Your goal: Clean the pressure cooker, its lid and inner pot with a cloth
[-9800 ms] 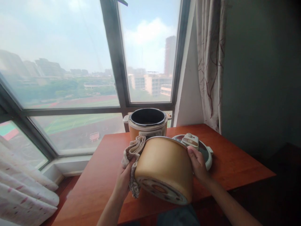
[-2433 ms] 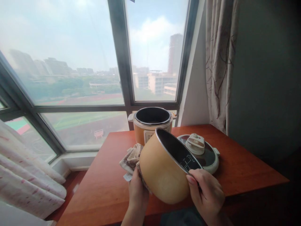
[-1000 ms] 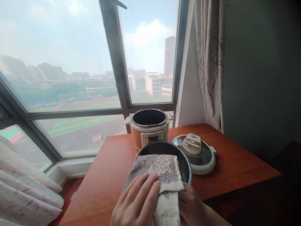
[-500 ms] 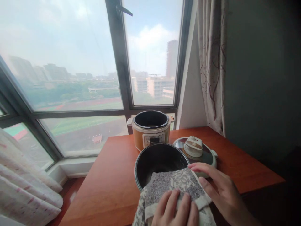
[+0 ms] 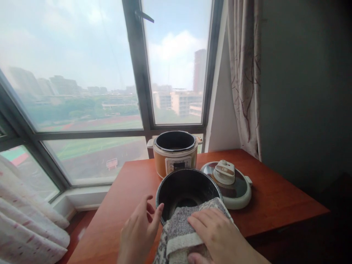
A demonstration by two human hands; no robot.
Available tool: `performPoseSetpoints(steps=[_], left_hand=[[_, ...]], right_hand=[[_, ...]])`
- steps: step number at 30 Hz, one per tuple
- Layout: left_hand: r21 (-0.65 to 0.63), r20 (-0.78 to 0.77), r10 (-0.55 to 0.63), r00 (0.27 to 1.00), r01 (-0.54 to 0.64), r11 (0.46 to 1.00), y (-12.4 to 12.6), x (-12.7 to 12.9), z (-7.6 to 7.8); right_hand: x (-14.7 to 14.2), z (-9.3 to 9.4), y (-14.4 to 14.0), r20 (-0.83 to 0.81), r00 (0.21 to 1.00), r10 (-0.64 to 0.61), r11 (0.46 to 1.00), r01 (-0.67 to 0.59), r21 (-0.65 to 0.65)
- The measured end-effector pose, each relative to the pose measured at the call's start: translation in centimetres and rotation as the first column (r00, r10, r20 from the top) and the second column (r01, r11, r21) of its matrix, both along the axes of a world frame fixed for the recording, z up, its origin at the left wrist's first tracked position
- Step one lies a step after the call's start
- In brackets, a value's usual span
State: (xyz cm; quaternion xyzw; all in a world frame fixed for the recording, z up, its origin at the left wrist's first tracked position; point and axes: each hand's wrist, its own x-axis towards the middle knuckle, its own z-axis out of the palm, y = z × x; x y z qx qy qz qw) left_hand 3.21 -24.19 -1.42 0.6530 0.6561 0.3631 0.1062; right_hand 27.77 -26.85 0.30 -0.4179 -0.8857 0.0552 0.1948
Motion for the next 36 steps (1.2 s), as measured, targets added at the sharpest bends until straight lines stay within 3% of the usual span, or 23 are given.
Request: performPoseSetpoints(steps=[3,8,12,17,22,27,32,36], left_hand=[[-0.150,0.085,-0.005,0.996,0.018,0.988,2.5,0.6,-0.4],[-0.172,0.029,-0.035,0.999,0.040,0.984,4.0,1.0,-1.0],[-0.164,0.024,-0.133,0.991,0.135,0.977,5.0,-0.3,-1.5],[-0.152,0.012,-0.260,0.966,0.259,0.954,6.6,-2.1,0.0],[-0.221,0.093,-0.377,0.921,0.388,0.895,8.1,-3.5,2.9],[-0.235,0.186,-0.458,0.869,0.492,0.838,9.6,-4.1,3.5],[-0.222,0.146,-0.452,0.880,0.475,0.852,9.8,-4.0,3.4],[-0.215,0.196,-0.410,0.891,0.447,0.869,9.0,-3.3,4.1]], right_hand=[[-2.8,-0.8,0.4,0.113,0.991,-0.070,0.997,0.068,0.019],[-5.6,-2.0,0.5,0.200,0.975,-0.095,0.985,0.064,0.159],[-4.1,-2.2,0.5,0.224,0.974,-0.027,0.976,-0.023,0.218],[0.1,-0.3,1.2,0.227,0.961,0.158,0.980,-0.182,0.086],[4.7,0.5,3.3,0.002,0.960,0.281,0.960,-0.281,0.003],[6.6,-0.7,5.8,-0.296,0.919,0.260,0.964,-0.262,0.033],[6.6,-2.8,7.2,-0.585,0.794,0.168,0.970,-0.239,-0.046],[6.6,-4.6,7.0,-0.792,0.611,0.004,0.968,-0.202,-0.151]])
